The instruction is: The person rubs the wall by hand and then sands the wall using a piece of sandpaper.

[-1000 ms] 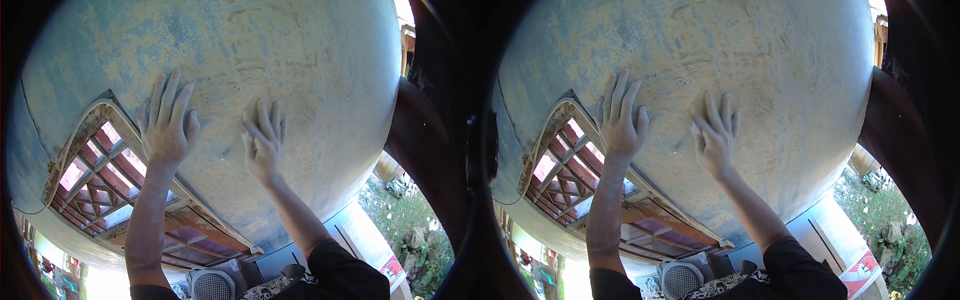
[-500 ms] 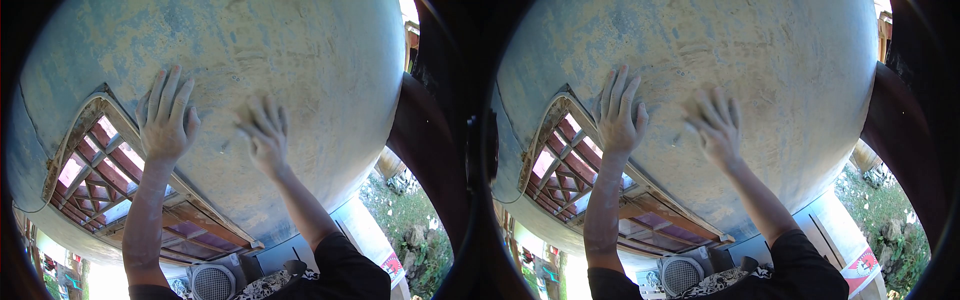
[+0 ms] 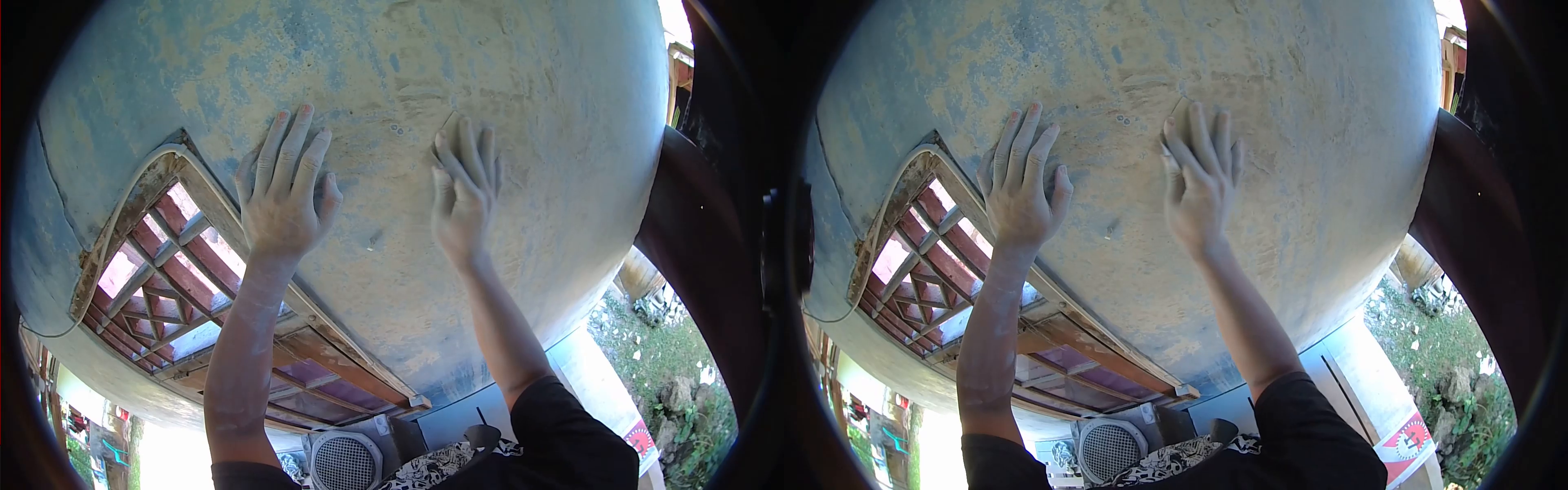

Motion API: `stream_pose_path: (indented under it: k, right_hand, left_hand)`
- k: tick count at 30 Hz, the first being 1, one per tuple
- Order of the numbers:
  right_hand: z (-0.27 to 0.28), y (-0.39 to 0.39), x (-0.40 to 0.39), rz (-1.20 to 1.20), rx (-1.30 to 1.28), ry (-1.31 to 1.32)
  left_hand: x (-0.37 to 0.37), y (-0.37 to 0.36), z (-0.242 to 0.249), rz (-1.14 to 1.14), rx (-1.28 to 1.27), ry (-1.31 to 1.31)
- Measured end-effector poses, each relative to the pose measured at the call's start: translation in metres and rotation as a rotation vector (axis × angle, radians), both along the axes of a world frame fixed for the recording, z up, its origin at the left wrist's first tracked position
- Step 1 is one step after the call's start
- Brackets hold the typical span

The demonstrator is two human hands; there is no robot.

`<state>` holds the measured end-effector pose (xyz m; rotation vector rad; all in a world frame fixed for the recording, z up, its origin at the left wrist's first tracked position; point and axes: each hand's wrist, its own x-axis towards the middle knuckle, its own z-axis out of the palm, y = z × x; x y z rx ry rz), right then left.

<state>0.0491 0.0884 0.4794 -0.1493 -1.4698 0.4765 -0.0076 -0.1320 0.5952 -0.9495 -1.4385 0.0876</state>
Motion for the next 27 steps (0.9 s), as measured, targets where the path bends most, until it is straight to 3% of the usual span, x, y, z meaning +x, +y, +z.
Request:
stream_pose_path:
  k: [3,5,8,9,13,15,18,19,23,27]
  right_hand:
    - [-0.012,-0.025,-0.009,-0.044,0.036,-0.005]
    - [-0.025,-0.032,-0.006,-0.038,0.219,-0.101]
    - [-0.016,0.014,-0.015,-0.105,0.203,-0.03]
    - [-0.008,0.015,-0.007,-0.066,0.073,-0.01]
    - [-0.011,-0.02,-0.014,-0.043,0.001,0.054]
    - [-0.033,-0.039,-0.001,0.029,0.189,-0.125]
    - [-0.031,-0.002,-0.01,-0.051,0.247,-0.135]
    - [-0.015,0.011,-0.01,0.006,0.208,0.001]
    - [0.008,-0.001,-0.005,0.027,-0.067,0.031]
    - [-0.016,-0.005,-0.012,-0.042,0.224,-0.03]
  left_hand:
    - [-0.001,0.0,0.0,-0.014,0.003,0.0]
    - [-0.001,0.0,-0.001,-0.02,0.0,-0.002]
    - [-0.002,0.0,0.001,-0.028,-0.005,0.012]
    - [-0.001,0.0,-0.001,-0.032,-0.008,0.008]
    - [0.004,-0.001,0.0,-0.003,-0.02,-0.034]
    - [0.005,-0.001,0.0,0.0,-0.023,-0.03]
    - [0.001,0.0,-0.001,-0.033,-0.001,0.003]
    - [0.001,0.0,0.0,-0.033,0.002,0.013]
    - [0.002,0.0,-0.001,-0.029,0.002,0.001]
    - [0.005,-0.001,-0.002,-0.002,-0.021,-0.032]
